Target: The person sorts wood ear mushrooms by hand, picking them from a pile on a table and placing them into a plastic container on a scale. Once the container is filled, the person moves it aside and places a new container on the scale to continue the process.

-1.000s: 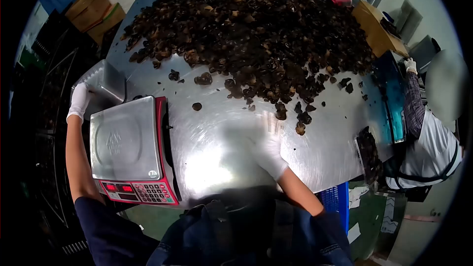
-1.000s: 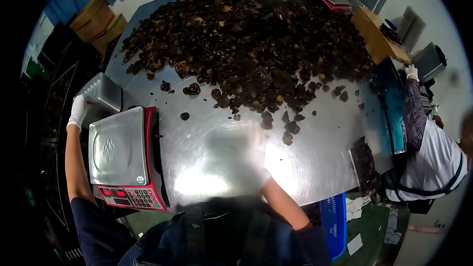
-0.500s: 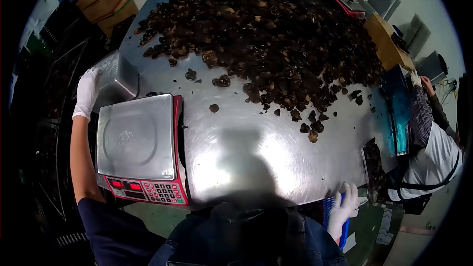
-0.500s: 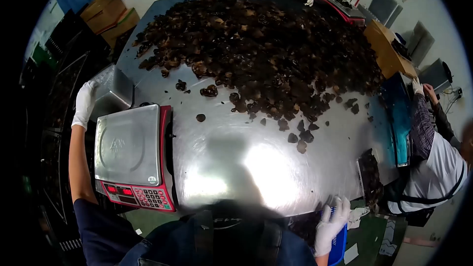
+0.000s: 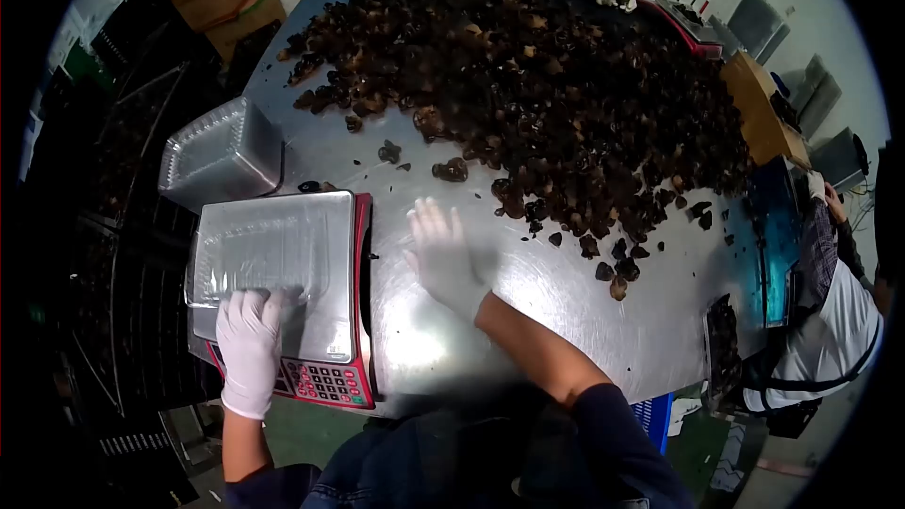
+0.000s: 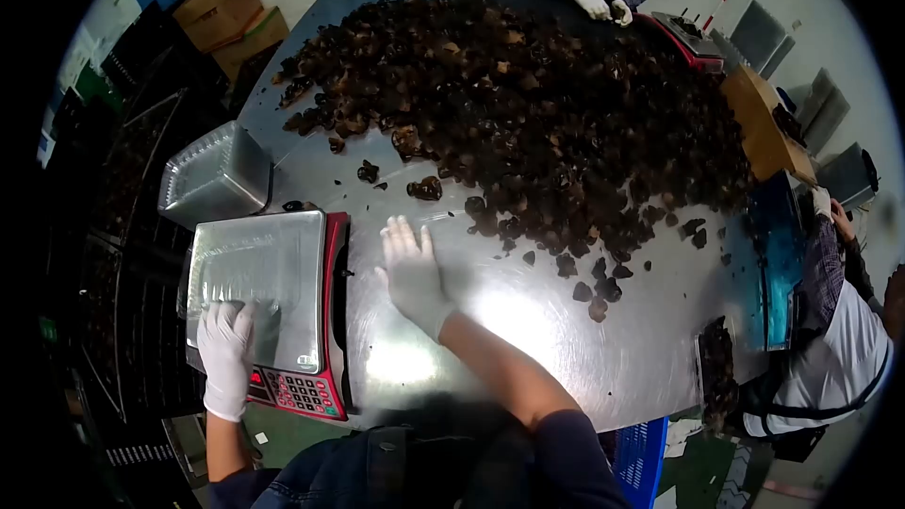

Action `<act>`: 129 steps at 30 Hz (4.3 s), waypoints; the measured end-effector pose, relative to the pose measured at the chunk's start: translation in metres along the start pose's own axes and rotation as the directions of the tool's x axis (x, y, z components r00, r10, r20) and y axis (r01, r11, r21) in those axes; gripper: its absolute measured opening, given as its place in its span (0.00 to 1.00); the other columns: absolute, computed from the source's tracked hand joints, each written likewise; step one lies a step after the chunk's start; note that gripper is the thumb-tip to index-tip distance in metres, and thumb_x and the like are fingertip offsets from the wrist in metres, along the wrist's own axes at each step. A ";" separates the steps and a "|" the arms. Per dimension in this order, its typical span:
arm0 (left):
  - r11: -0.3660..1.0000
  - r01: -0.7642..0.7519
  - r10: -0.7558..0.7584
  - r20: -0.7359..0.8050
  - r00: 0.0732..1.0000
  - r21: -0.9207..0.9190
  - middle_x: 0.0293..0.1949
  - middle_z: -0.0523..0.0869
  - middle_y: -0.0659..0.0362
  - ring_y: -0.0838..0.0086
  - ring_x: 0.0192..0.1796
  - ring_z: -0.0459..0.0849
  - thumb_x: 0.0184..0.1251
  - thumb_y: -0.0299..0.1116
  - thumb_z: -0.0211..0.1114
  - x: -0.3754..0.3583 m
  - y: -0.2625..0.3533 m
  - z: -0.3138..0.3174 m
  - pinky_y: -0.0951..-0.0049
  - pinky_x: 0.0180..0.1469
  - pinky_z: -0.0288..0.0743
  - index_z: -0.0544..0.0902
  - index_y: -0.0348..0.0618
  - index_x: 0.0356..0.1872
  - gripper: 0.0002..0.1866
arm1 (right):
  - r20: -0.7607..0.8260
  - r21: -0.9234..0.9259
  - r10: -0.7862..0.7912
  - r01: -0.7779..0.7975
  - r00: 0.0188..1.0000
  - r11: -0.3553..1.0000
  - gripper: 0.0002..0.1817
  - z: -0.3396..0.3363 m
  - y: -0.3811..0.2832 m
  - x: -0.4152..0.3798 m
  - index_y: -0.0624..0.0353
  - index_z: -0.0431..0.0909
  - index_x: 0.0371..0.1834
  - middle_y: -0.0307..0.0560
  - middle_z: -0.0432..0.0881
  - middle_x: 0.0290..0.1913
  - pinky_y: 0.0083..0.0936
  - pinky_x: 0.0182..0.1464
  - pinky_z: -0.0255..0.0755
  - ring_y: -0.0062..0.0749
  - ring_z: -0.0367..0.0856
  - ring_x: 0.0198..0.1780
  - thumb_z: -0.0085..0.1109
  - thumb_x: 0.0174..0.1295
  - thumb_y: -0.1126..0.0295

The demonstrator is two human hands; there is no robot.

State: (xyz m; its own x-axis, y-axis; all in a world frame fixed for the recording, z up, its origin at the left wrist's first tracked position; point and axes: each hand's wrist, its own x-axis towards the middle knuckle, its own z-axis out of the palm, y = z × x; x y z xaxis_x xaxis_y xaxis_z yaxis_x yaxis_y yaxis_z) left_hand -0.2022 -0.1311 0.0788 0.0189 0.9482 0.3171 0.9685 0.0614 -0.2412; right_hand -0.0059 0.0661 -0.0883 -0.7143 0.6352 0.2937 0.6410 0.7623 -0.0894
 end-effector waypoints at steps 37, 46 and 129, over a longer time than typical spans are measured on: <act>0.687 0.006 -0.054 -0.043 0.998 -0.727 0.72 0.66 0.44 0.52 0.75 0.61 0.69 0.39 0.61 0.126 0.282 0.139 0.52 0.74 0.54 0.66 0.41 0.73 0.33 | 0.173 0.228 0.534 -0.561 0.828 0.796 0.22 -0.210 0.140 -0.275 0.58 0.81 0.54 0.55 0.82 0.53 0.40 0.56 0.75 0.54 0.81 0.54 0.69 0.53 0.74; 0.579 0.451 -0.465 0.180 0.867 -0.679 0.72 0.64 0.41 0.44 0.72 0.60 0.63 0.43 0.70 0.231 0.221 0.202 0.48 0.73 0.56 0.70 0.46 0.72 0.36 | -0.120 0.255 0.514 -0.474 0.849 0.843 0.29 -0.110 0.269 -0.074 0.45 0.78 0.63 0.54 0.70 0.70 0.41 0.68 0.65 0.50 0.68 0.70 0.70 0.54 0.67; 0.619 -0.091 -0.106 -0.198 0.974 -0.780 0.59 0.77 0.52 0.56 0.67 0.69 0.62 0.31 0.65 0.147 0.293 0.127 0.54 0.68 0.60 0.79 0.41 0.59 0.22 | 0.297 0.090 0.630 -0.678 0.717 0.730 0.16 -0.238 0.148 -0.305 0.55 0.86 0.44 0.52 0.88 0.41 0.38 0.50 0.78 0.50 0.86 0.43 0.74 0.51 0.66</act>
State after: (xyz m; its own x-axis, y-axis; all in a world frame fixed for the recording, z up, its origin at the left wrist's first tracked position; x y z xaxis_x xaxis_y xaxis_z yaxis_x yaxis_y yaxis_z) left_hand 0.0530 0.0662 -0.0617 -0.0348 0.8558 0.5161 0.7915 -0.2917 0.5370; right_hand 0.3736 -0.0448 0.0352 -0.1919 0.9730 -0.1284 0.9268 0.1367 -0.3498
